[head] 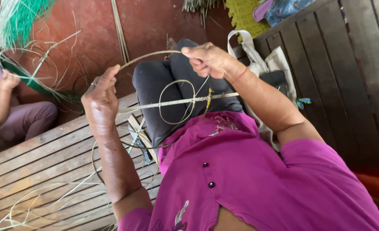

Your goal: Bending and measuring thin wooden strips to create circular frames

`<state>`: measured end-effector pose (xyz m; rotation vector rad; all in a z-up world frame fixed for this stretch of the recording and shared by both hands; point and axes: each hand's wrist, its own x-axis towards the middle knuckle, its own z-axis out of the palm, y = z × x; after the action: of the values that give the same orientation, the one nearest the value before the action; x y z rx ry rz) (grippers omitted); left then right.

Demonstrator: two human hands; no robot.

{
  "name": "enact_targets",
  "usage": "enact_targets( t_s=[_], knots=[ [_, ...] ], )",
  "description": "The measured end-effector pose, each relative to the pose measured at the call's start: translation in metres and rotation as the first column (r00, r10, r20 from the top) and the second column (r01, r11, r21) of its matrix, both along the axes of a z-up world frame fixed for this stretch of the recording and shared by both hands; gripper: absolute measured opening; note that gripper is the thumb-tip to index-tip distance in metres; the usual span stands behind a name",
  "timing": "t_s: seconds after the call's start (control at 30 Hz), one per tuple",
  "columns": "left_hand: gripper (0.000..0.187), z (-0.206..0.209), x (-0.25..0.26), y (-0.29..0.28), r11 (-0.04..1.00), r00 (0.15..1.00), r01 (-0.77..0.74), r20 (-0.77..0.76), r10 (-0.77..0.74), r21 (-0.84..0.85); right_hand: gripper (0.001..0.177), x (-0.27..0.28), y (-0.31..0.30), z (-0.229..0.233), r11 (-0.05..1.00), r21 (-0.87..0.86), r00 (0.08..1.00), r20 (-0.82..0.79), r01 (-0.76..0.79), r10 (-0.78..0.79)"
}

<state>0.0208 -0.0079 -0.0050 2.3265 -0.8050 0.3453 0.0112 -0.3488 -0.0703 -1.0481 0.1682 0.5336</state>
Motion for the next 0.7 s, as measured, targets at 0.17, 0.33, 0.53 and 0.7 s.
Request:
enact_targets(
  t_s=[0.17,0.33,0.53,0.7],
  knots=[
    [0.063,-0.003,0.001,0.001,0.999,0.999,0.015,-0.028,-0.016,-0.034,0.055,0.005,0.003,-0.007,0.998,-0.047,0.998,-0.049,0.04,-0.043],
    [0.042,-0.011,0.021,0.01,0.998,1.0,0.004,-0.01,-0.004,-0.056,0.038,-0.036,-0.021,0.01,0.901,-0.431,0.947,0.308,0.057,0.087],
    [0.034,-0.006,0.037,0.011,0.983,0.988,-0.036,-0.152,0.008,-0.178,0.029,-0.095,-0.022,-0.034,0.516,-0.821,0.851,0.072,-0.246,0.52],
    [0.043,-0.072,0.073,0.107,0.837,0.916,-0.263,-0.397,0.061,-0.48,0.016,-0.117,-0.028,-0.094,0.776,-0.629,0.922,0.322,0.04,0.213]
  ],
)
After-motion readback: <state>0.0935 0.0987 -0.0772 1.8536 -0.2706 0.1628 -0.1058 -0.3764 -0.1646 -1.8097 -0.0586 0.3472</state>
